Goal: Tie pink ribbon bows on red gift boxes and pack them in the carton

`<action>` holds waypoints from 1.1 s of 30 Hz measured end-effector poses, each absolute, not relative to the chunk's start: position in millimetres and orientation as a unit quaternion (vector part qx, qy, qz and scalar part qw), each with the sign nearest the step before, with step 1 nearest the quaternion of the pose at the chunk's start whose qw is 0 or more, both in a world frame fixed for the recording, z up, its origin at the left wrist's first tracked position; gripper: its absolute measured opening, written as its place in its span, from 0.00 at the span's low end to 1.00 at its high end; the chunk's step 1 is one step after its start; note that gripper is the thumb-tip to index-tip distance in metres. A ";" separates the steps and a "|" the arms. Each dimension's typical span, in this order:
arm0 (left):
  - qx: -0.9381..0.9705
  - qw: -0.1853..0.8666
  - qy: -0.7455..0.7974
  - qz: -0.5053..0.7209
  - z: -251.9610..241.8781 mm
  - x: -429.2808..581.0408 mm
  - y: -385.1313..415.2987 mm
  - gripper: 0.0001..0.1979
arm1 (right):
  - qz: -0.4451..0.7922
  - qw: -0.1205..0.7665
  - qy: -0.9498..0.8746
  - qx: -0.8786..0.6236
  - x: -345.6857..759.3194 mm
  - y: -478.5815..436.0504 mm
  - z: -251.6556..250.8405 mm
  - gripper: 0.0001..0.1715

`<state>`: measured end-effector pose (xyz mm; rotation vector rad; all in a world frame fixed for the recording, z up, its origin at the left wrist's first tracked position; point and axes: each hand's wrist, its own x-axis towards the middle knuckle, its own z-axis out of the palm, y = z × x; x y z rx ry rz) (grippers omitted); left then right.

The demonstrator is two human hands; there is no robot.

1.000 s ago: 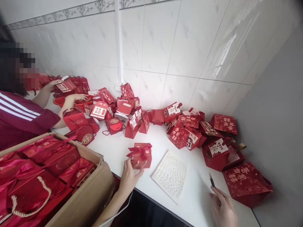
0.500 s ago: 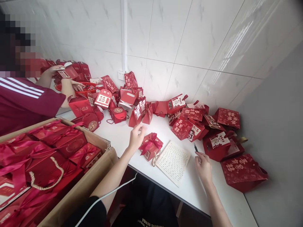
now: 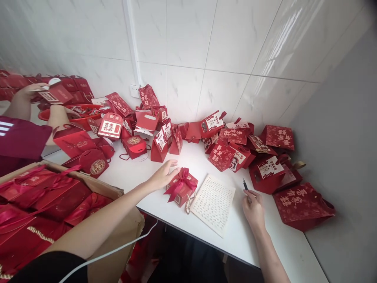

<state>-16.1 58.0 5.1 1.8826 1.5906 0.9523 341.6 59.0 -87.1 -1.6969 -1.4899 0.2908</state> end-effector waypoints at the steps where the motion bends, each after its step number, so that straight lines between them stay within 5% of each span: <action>1: 0.707 0.237 0.571 0.343 6.4 -16.9 56.0 0.20 | 0.110 0.423 -0.596 -0.673 340.8 59.7 -87.7 0.25; 24: 0.795 0.201 0.535 0.201 12.9 -29.3 63.5 0.22 | 0.014 0.433 -0.598 -0.674 338.2 58.9 -88.7 0.20; 33: 0.784 0.111 0.584 0.179 21.7 -19.9 57.7 0.20 | -0.003 0.463 -0.603 -0.649 331.6 59.7 -85.1 0.18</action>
